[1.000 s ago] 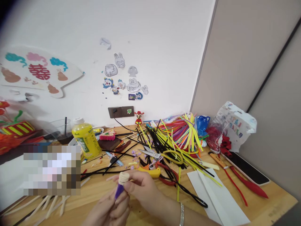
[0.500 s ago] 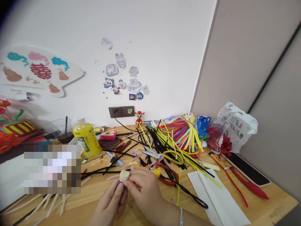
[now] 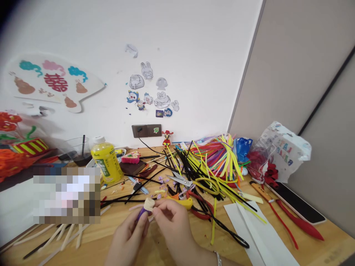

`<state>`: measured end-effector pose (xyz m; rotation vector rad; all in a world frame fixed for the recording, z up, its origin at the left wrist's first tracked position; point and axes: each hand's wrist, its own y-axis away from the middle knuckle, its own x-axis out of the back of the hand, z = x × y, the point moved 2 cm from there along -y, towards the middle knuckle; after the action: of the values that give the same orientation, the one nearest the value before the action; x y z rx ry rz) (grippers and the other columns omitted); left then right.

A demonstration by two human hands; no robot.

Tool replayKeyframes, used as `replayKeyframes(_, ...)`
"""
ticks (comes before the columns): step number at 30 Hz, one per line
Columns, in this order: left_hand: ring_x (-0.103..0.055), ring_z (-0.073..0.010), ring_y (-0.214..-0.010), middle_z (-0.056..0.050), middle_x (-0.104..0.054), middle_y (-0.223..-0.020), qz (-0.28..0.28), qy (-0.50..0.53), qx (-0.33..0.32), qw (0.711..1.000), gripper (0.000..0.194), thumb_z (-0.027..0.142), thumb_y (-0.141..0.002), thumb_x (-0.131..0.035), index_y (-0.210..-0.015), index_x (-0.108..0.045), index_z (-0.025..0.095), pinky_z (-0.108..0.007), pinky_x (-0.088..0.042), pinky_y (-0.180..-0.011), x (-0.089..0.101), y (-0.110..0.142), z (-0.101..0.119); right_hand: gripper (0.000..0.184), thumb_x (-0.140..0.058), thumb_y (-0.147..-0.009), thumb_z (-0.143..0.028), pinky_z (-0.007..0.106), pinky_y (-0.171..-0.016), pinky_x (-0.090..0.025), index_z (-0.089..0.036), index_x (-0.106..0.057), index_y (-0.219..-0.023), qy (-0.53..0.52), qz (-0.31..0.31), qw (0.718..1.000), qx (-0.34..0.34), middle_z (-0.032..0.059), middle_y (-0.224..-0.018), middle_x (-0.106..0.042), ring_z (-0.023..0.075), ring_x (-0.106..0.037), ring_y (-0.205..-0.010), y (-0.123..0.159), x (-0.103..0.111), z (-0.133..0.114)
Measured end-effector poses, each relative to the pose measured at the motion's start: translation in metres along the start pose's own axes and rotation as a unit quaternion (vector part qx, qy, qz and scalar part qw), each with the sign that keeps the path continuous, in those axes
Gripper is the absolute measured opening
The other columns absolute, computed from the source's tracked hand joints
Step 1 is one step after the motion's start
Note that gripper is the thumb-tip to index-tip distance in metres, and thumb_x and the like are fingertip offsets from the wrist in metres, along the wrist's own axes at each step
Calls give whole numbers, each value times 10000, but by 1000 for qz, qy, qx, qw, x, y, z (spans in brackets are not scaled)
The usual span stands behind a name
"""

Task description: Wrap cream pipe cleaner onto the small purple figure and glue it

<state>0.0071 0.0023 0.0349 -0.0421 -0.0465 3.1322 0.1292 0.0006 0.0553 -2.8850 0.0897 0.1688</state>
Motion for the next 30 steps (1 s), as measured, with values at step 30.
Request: replayKeyframes(30, -162, -5, -294, 119, -351, -396, -284, 262, 189, 903, 402, 585, -698, -586, -664, -461, 205, -119, -178, -299, -7, 9, 16, 447, -719, -645, -518, 258, -738, -408, -171, -640, -915, -105, -167, 979, -44, 26, -841, -579, 164, -532, -796, -11, 6, -4)
